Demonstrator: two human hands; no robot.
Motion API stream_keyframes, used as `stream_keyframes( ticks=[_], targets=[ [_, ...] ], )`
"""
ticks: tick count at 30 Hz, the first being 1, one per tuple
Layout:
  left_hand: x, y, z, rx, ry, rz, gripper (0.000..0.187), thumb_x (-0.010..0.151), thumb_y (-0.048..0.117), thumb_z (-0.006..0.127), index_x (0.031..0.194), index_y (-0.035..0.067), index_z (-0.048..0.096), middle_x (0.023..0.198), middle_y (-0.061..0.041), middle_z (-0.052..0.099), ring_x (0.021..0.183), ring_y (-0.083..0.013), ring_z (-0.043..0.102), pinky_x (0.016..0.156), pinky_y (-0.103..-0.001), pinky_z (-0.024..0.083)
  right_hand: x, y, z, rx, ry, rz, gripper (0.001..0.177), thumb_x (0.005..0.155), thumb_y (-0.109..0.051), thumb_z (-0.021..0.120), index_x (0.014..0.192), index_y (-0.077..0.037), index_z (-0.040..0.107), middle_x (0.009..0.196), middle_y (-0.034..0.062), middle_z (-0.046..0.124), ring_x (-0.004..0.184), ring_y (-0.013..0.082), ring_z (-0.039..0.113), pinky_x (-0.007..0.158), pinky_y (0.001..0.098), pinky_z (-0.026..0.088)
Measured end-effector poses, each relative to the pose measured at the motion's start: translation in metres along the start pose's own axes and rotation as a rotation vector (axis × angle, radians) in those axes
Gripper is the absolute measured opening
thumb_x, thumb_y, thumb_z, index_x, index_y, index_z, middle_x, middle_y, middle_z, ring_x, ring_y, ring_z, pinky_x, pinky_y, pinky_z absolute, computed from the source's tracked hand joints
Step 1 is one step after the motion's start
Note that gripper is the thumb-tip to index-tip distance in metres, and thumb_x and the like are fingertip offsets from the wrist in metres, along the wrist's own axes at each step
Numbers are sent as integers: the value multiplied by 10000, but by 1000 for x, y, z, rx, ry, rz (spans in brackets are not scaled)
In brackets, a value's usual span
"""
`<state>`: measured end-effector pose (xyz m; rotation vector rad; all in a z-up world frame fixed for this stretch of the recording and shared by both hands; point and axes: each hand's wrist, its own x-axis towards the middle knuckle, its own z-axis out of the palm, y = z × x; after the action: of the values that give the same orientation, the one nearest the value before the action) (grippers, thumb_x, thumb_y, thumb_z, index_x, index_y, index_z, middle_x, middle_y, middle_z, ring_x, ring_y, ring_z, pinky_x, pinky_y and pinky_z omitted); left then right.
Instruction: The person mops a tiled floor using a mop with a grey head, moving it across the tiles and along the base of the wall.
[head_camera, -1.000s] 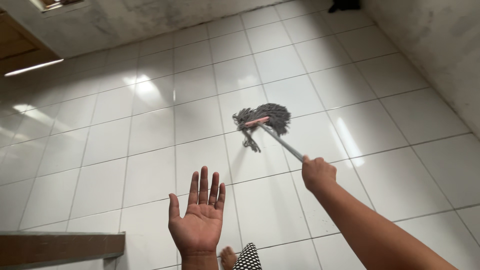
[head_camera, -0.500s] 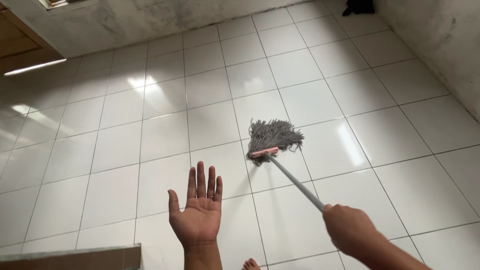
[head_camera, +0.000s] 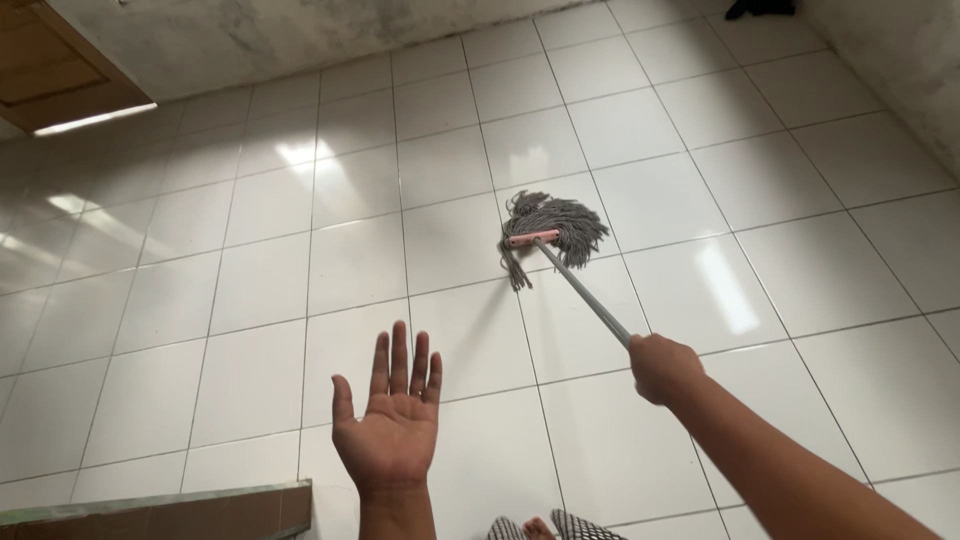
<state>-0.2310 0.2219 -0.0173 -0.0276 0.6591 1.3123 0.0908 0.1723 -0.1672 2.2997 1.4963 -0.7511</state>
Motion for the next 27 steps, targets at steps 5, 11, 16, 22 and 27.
stream_keyframes(
  ticks=[5, 11, 16, 22, 27],
  targets=[
    [21, 12, -2, -30, -21, -2, 736, 984, 522, 408, 1534, 35, 375, 1532, -136, 529, 1414, -361, 489, 1151, -512, 395, -78, 17, -10, -108, -114, -37, 436, 988, -109, 519, 1416, -71, 442, 1084, 90, 692, 1000, 273, 719, 834, 421, 609],
    [36, 15, -1, -56, -32, -28, 741, 981, 524, 417, 1531, 31, 372, 1529, -141, 526, 1407, -364, 491, 1143, -513, 402, -130, -7, -25, -67, -155, -42, 166, 952, -129, 558, 1075, -43, 628, 925, 90, 756, 886, 271, 768, 781, 407, 626],
    [38, 25, 5, -45, -26, -21, 734, 985, 515, 408, 1532, 27, 374, 1530, -142, 525, 1407, -364, 495, 1142, -510, 410, -51, -44, -18, -67, 48, -52, 169, 965, -121, 528, 1012, -63, 679, 999, 136, 757, 952, 305, 749, 821, 439, 618],
    [40, 46, 3, -46, -40, -26, 736, 989, 518, 398, 1530, 20, 379, 1528, -152, 528, 1399, -364, 494, 1144, -506, 400, 41, -71, -34, 180, 82, 28, 230, 848, -76, 660, 1076, -52, 659, 1047, 163, 740, 1024, 343, 724, 859, 458, 602],
    [46, 74, -7, -50, -32, 4, 740, 988, 527, 400, 1547, 45, 355, 1537, -129, 519, 1412, -355, 485, 1154, -507, 397, 12, -101, -22, 35, -2, -79, 250, 868, -81, 634, 1113, -33, 635, 1070, 155, 716, 1010, 339, 725, 848, 446, 610]
  ],
)
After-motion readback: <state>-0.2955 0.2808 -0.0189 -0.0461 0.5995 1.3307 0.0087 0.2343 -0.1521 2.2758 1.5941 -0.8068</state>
